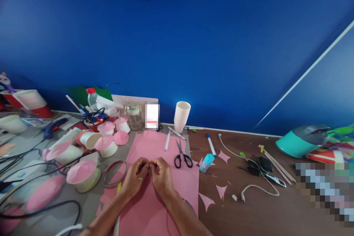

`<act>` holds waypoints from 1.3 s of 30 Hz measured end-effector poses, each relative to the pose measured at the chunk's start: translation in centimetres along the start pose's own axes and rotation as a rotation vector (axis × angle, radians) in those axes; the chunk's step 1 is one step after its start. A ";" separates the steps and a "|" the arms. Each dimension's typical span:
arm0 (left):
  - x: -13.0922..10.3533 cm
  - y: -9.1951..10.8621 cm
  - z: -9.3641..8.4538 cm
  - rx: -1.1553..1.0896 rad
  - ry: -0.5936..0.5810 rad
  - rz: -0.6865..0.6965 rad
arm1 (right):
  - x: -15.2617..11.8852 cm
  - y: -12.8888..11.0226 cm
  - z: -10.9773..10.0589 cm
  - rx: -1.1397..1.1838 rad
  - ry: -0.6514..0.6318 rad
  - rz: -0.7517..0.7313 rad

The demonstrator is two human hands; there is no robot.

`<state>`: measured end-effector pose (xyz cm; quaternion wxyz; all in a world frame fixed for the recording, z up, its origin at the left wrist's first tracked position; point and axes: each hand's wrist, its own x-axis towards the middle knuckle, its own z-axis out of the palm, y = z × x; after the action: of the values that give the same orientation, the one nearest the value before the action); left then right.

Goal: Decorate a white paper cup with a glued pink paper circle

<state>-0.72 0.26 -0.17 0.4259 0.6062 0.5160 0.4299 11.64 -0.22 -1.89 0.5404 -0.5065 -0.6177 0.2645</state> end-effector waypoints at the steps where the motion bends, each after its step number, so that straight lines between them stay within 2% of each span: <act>1: 0.0 0.0 0.0 0.007 0.004 0.004 | 0.0 0.0 0.0 0.000 -0.003 0.010; 7: 0.0 0.1 0.0 0.021 0.059 0.019 | 0.0 -0.2 0.2 0.114 -0.027 0.174; 10: 0.1 0.3 -0.1 -0.007 0.085 -0.007 | 0.1 -0.3 0.2 0.152 0.031 0.179; 13: 0.1 0.4 0.0 -0.043 0.046 -0.032 | 0.1 -0.1 0.1 0.180 0.096 0.182; 16: 0.1 0.2 0.0 -0.065 -0.002 -0.032 | 0.1 0.0 0.2 0.204 0.101 0.175; 21: 0.3 -0.8 0.0 -0.040 0.036 -0.019 | -0.2 -0.1 0.3 0.187 0.036 0.083; 24: 0.3 -1.0 0.0 -0.035 0.037 -0.009 | -0.2 -0.1 0.3 0.162 0.042 0.038; 39: 0.2 -0.5 -0.1 0.045 0.061 -0.014 | -0.2 -0.2 0.3 0.116 0.058 0.021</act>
<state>-0.97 0.54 -0.62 0.3993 0.5987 0.5427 0.4332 11.31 -0.40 -1.92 0.5837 -0.4881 -0.5800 0.2909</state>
